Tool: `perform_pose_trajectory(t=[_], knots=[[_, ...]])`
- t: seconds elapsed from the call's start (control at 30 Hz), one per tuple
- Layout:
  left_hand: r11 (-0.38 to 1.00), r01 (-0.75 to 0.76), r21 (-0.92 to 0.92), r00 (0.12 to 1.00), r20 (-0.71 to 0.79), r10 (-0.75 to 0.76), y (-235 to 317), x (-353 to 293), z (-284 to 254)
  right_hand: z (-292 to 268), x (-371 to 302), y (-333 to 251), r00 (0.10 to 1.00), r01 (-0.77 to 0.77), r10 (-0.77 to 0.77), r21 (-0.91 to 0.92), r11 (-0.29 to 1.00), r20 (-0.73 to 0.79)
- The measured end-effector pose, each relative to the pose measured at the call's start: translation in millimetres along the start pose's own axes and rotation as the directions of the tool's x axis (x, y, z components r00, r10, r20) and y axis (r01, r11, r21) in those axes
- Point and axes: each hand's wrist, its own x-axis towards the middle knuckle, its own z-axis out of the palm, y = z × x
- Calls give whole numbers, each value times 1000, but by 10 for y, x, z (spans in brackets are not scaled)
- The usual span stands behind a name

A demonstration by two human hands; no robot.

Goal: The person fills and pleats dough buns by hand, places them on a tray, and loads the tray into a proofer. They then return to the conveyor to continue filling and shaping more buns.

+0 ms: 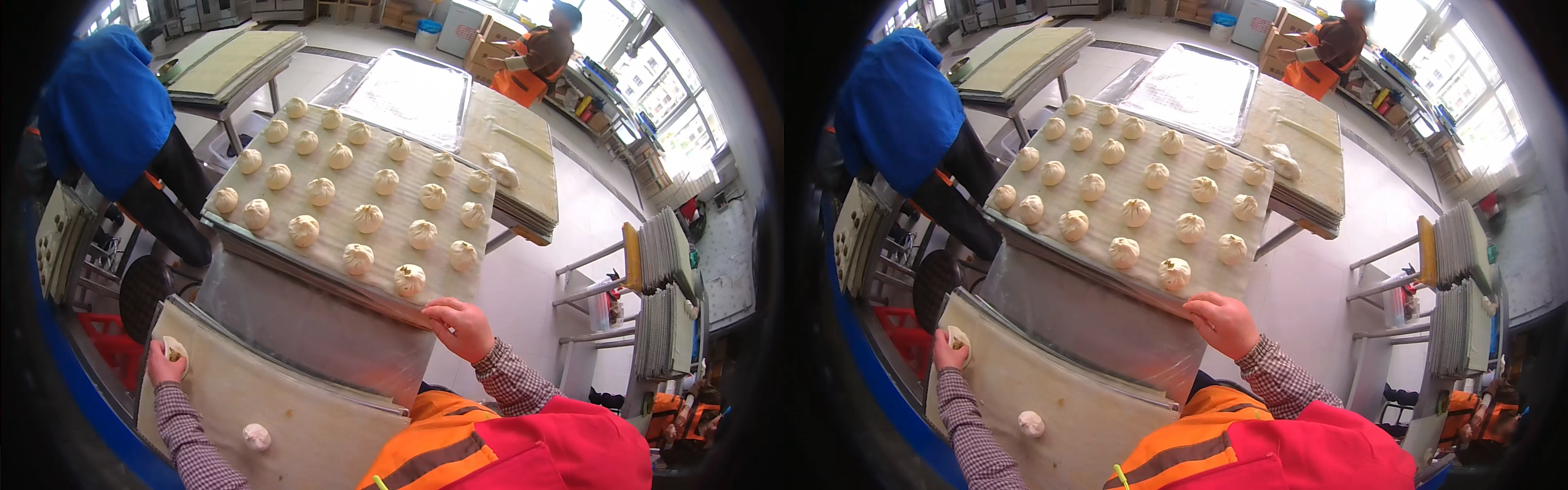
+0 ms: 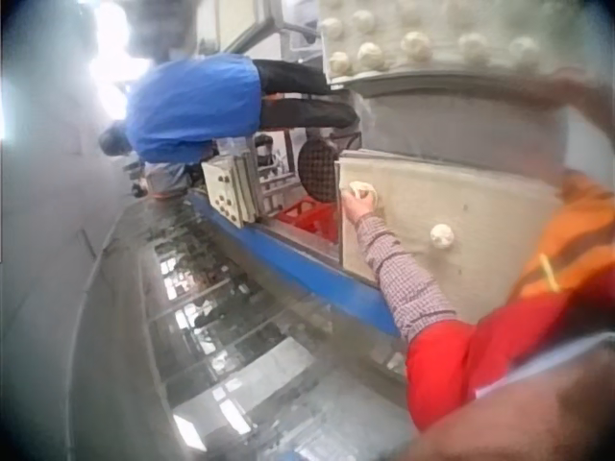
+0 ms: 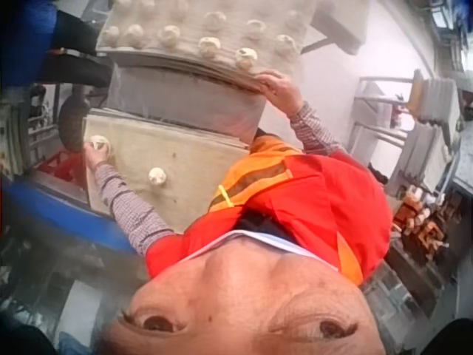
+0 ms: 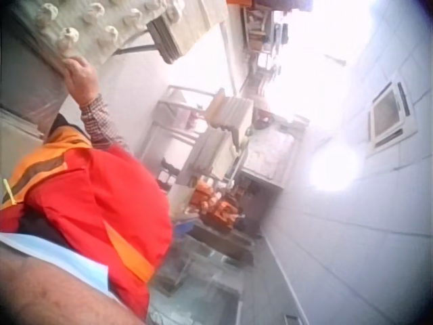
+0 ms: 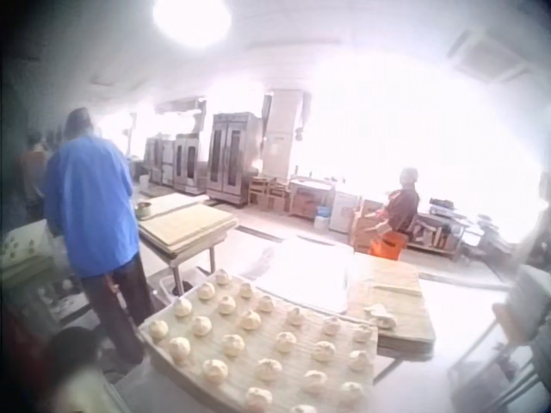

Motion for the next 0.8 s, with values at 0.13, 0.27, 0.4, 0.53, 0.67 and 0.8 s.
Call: perform_pose_trajectory(t=[0.13, 0.27, 0.4, 0.53, 0.67, 0.8], knots=[[883, 217, -416, 974, 36, -222, 37, -204, -143, 59, 53, -112, 999, 43, -43, 81, 996, 8], [34, 399, -916, 893, 379, -243, 189, -798, -417, 239, 226, -520, 982, 147, -169, 214, 966, 89], [-348, 442, -827, 859, 502, -99, 824, -1765, -731, 668, 484, -1151, 879, 246, -392, 449, 859, 270], [-242, 453, -858, 890, 450, 69, 1317, -2454, -1106, 1151, 625, -1742, 753, 188, -518, 622, 760, 406], [-61, 471, -880, 880, 465, 95, 1350, -2901, -1360, 1375, 445, -2089, 585, -41, -471, 603, 796, 661], [179, 416, -892, 906, 424, 6, 1246, -3193, -1367, 1406, 134, -2233, 555, 282, -632, 592, 755, 541]])
